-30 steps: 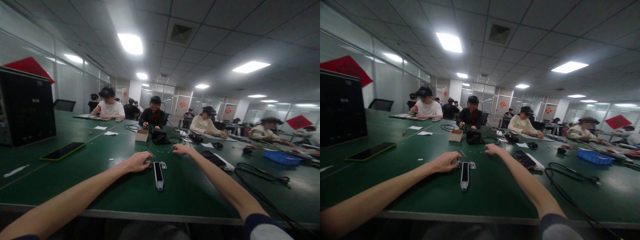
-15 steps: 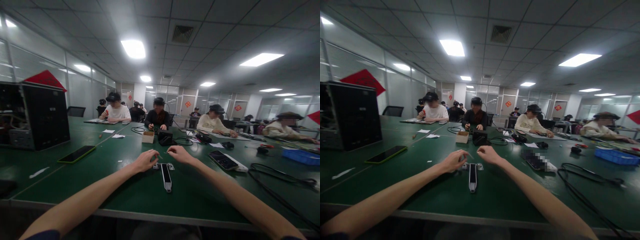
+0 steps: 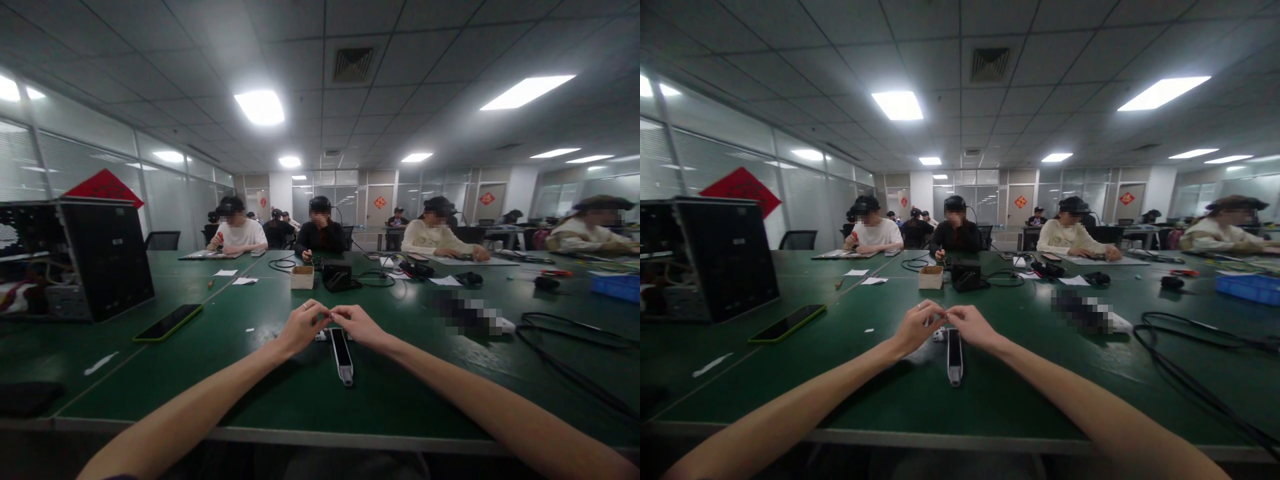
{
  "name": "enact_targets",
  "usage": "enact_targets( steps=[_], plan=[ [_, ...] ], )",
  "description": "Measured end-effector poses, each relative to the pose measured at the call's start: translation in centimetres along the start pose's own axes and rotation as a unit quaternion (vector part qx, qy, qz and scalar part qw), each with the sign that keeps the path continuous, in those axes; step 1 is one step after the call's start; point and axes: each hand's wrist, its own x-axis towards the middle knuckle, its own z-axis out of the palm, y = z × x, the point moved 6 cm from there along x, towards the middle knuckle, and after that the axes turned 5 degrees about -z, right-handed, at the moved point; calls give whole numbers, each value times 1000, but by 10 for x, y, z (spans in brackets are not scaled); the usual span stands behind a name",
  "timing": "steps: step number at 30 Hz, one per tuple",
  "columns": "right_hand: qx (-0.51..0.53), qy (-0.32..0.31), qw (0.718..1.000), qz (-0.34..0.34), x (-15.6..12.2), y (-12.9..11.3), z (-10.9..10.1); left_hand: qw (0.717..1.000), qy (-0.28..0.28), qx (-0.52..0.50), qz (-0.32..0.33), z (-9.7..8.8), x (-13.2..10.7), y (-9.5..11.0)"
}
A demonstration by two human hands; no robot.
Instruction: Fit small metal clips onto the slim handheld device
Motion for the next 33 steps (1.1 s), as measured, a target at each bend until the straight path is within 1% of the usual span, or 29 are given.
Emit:
enact_targets(
  steps=[3, 7, 10, 13, 16, 22, 28, 33],
  plan=[
    [-72, -9, 997, -9, -3, 1, -10, 999, -33, 18, 13, -1, 2, 0],
    [-198, -7, 980, -31, -14, 6, -36, 992, -105, 74, 14, -3, 4, -8],
    [-217, -42, 975, -26, -26, 18, -46, 981, -173, 92, 5, 0, 2, -17],
    [-207, -76, 975, -22, -32, 26, -43, 973, -209, 96, -3, 6, 0, -22],
    [-200, -81, 976, -24, -32, 26, -38, 972, -219, 89, -1, 10, 0, -22],
    [-191, -63, 979, -28, -29, 23, -33, 973, -221, 66, -1, 13, 0, -21],
    [-192, -57, 980, -22, -29, 27, -31, 977, -207, 54, -18, 15, 0, -23],
    [-186, -54, 981, -9, -29, 28, -31, 980, -189, 45, -46, 20, 1, -29]
  ],
)
